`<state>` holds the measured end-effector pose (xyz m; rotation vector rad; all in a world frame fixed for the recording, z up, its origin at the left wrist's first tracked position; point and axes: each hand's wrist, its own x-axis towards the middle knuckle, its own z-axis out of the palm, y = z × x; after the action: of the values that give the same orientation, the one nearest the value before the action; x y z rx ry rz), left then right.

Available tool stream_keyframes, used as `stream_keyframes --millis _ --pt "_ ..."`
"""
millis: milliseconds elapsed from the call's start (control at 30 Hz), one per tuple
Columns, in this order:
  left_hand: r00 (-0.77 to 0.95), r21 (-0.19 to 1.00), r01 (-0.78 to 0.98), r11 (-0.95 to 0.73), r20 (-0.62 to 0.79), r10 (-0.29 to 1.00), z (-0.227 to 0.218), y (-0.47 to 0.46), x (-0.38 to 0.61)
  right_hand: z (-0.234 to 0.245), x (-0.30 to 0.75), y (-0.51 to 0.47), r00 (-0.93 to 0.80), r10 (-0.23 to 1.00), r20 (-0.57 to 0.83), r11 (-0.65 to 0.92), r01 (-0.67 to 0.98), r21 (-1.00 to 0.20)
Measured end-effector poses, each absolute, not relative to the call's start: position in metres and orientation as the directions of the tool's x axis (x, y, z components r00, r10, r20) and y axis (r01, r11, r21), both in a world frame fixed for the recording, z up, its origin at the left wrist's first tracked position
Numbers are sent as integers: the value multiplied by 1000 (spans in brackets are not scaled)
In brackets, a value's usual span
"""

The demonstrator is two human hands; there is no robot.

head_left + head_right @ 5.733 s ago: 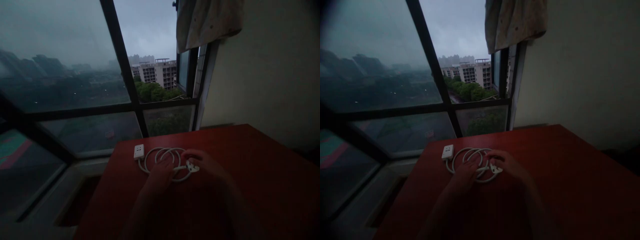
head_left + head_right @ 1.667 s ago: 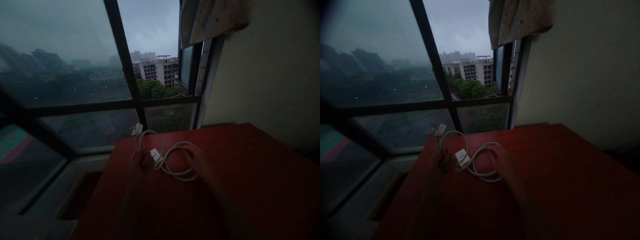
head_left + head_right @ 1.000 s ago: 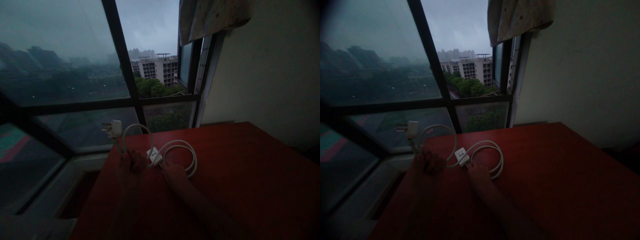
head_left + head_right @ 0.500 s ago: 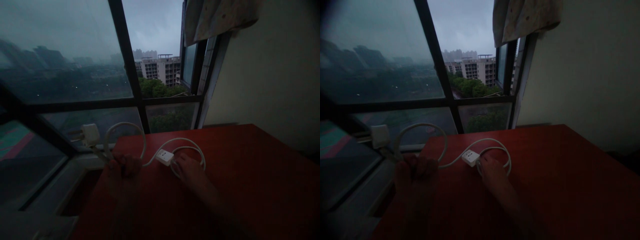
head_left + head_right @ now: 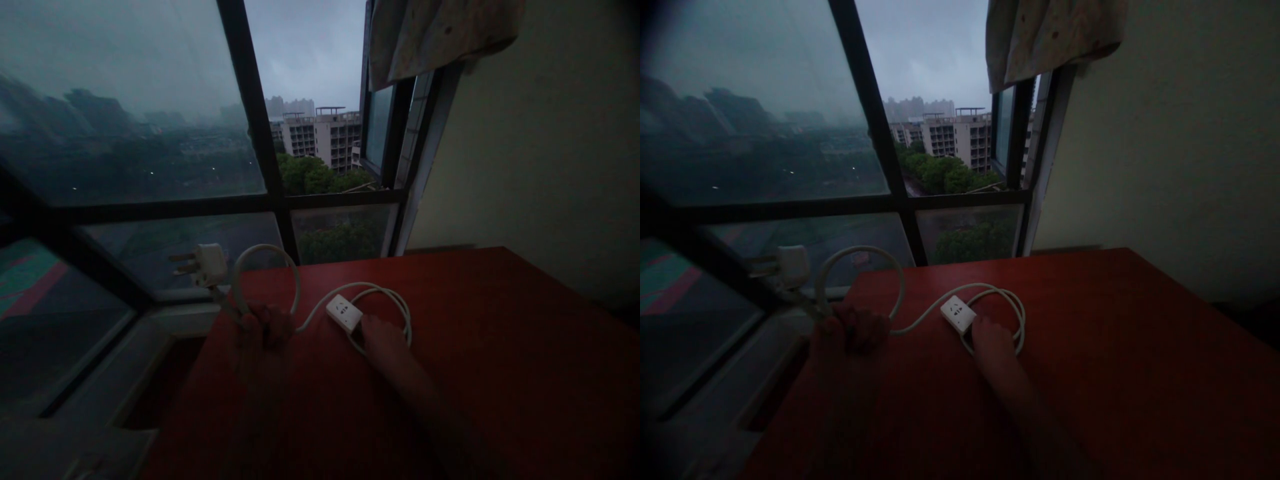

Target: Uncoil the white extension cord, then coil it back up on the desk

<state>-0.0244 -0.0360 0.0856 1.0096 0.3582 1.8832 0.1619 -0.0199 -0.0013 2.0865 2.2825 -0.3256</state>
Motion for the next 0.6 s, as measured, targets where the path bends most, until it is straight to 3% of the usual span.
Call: stream_keyframes --millis 233,467,600 --pt "-247 596 -586 -550 515 821 85 -37 -20 -11 145 -15 -118 984 -133 89 975 -201" --pt "-313 618 -541 -570 481 819 90 -41 -21 -7 112 -17 -349 936 -35 302 852 -428" --pt "-326 587 -542 -601 513 794 92 -40 -25 8 114 1 -254 966 41 247 873 -421"
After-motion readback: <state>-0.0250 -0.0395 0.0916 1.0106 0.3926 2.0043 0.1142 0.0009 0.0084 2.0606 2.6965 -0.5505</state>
